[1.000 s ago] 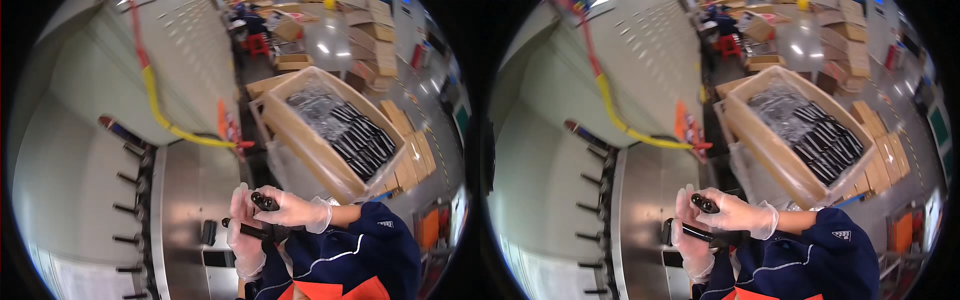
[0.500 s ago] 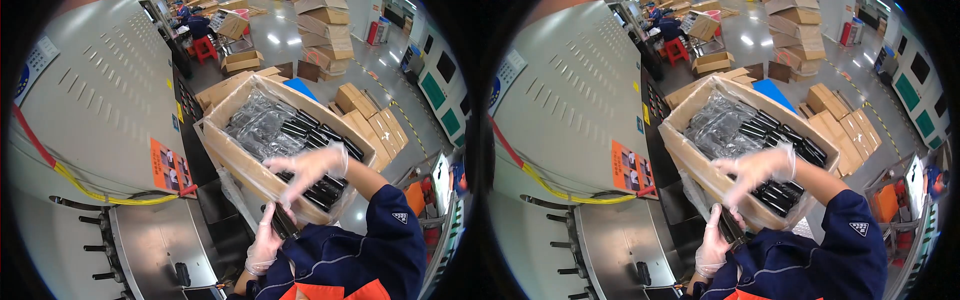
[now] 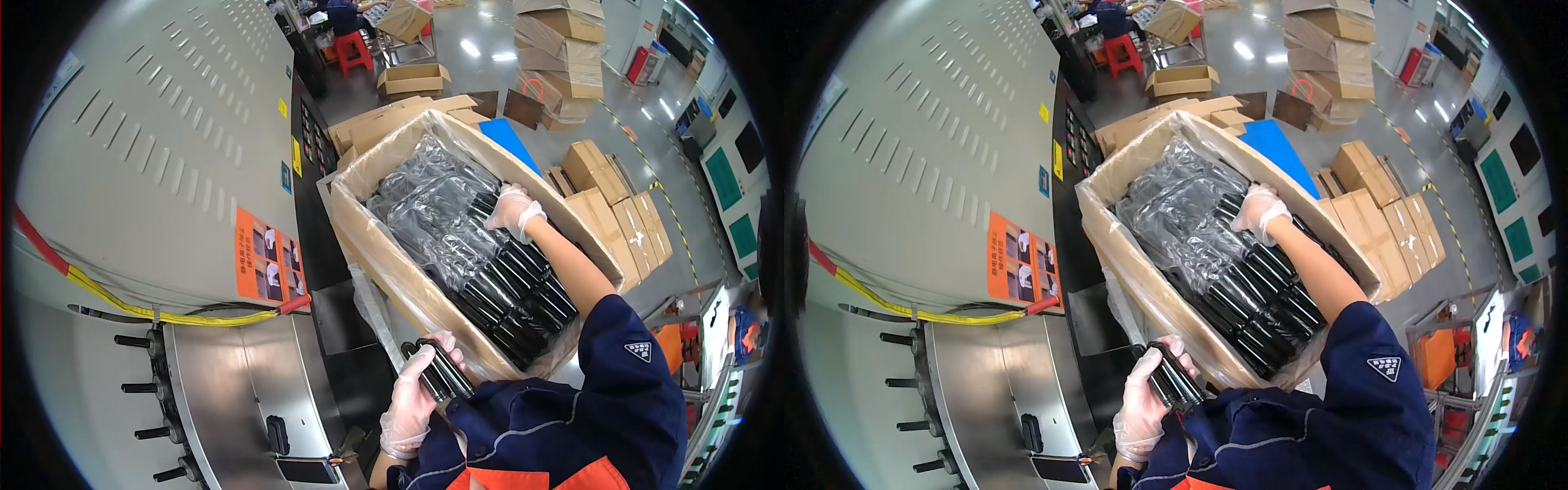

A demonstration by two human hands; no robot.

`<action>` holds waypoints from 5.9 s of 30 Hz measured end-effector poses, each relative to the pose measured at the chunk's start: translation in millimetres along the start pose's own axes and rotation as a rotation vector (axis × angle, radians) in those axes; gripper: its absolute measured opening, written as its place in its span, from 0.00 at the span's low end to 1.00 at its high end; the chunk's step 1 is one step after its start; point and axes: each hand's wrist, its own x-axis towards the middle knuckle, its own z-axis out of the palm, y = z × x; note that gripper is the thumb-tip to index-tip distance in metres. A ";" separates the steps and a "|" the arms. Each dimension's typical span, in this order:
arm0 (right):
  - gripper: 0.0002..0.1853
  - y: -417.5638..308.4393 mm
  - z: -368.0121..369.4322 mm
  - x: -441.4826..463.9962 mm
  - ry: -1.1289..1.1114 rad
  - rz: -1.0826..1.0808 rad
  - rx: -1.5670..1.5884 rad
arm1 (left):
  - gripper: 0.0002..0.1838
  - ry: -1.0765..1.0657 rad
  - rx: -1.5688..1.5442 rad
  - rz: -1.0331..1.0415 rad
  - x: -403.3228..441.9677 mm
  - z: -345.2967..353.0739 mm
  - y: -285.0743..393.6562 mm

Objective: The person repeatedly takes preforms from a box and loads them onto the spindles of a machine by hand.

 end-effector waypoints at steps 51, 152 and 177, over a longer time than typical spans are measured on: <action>0.24 -45.6 -21.1 16.0 -0.164 -0.245 -0.168 | 0.17 0.049 -0.019 0.120 -26.8 -15.0 -8.4; 0.18 -404.6 171.0 -298.9 -1.184 -0.706 1.614 | 0.22 1.999 0.929 2.239 -620.1 -120.7 -28.7; 0.40 -223.3 22.1 -321.3 -0.358 -0.938 0.524 | 0.25 0.229 0.060 0.427 -149.6 -101.5 25.6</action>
